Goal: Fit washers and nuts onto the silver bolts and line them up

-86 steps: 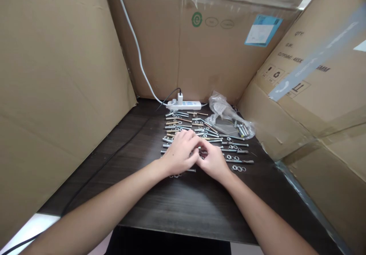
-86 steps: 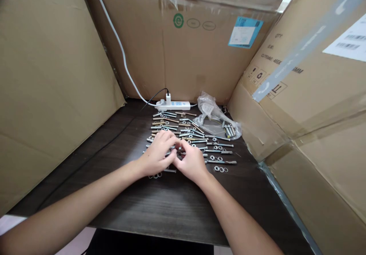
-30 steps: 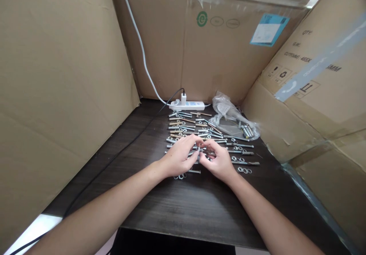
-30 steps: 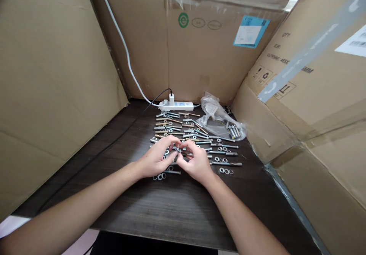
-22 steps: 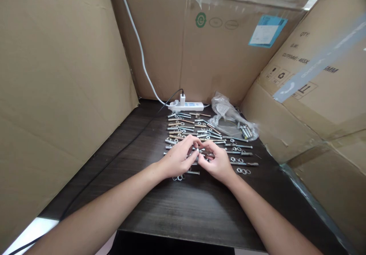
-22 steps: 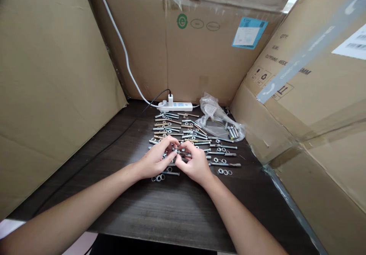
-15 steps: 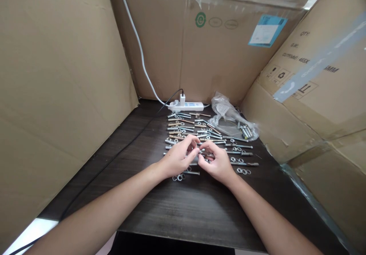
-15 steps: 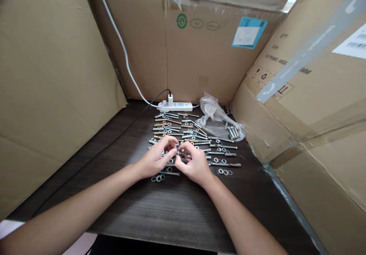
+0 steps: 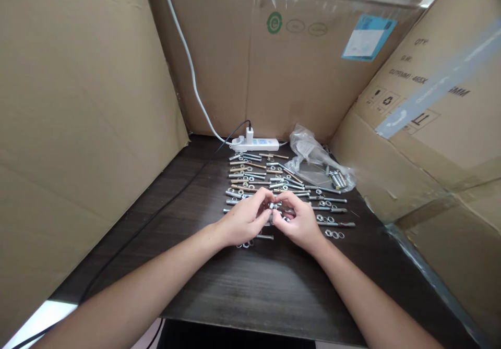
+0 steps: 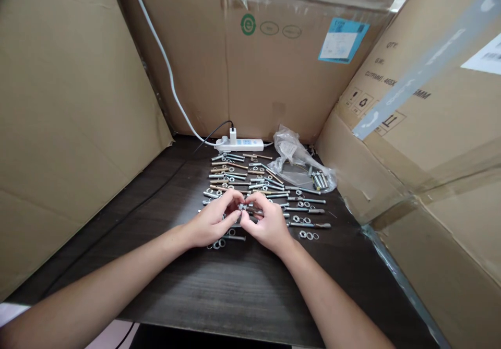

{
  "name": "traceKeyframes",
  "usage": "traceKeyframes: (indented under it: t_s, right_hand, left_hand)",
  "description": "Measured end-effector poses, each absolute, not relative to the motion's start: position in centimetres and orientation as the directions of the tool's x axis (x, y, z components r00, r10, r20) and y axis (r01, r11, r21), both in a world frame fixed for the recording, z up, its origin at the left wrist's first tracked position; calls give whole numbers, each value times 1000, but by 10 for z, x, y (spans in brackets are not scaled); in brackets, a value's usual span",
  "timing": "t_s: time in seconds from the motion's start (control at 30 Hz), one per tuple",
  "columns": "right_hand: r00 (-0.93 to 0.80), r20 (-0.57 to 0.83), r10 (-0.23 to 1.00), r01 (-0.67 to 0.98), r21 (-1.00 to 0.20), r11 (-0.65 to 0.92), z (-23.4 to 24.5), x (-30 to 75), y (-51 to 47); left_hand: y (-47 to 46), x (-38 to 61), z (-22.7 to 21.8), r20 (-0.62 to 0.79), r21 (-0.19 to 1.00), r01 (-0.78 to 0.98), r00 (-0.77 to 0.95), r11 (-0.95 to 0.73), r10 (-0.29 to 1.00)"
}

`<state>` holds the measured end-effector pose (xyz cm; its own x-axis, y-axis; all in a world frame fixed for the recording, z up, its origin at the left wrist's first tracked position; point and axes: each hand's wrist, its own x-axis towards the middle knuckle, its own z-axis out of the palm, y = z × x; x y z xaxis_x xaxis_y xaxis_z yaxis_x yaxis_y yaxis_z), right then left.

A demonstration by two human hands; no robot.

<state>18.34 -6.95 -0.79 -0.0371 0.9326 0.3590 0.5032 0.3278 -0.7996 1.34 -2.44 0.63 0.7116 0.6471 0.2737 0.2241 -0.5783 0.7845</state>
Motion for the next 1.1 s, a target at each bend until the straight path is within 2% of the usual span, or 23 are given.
traceKeyframes:
  t_s: [0.4,0.6,0.73,1.1]
  right_hand:
    - [-78,397,914,554,-745,371,-4,181,-73]
    - [-36,386,922,528,-776,345,-4,183,-71]
    - [-20,369,929,496,-803,329,-6,184,-70]
    - [-16,411,912,504,-784,362,-3,181,-72]
  left_hand:
    - [-19,15,4,221,680,390,698,-621,681]
    - [-23,13,7,330,755,259,643,-602,691]
    - [-24,14,5,312,762,230,688,-605,655]
    - [-20,17,0,271,809,221,681,-544,680]
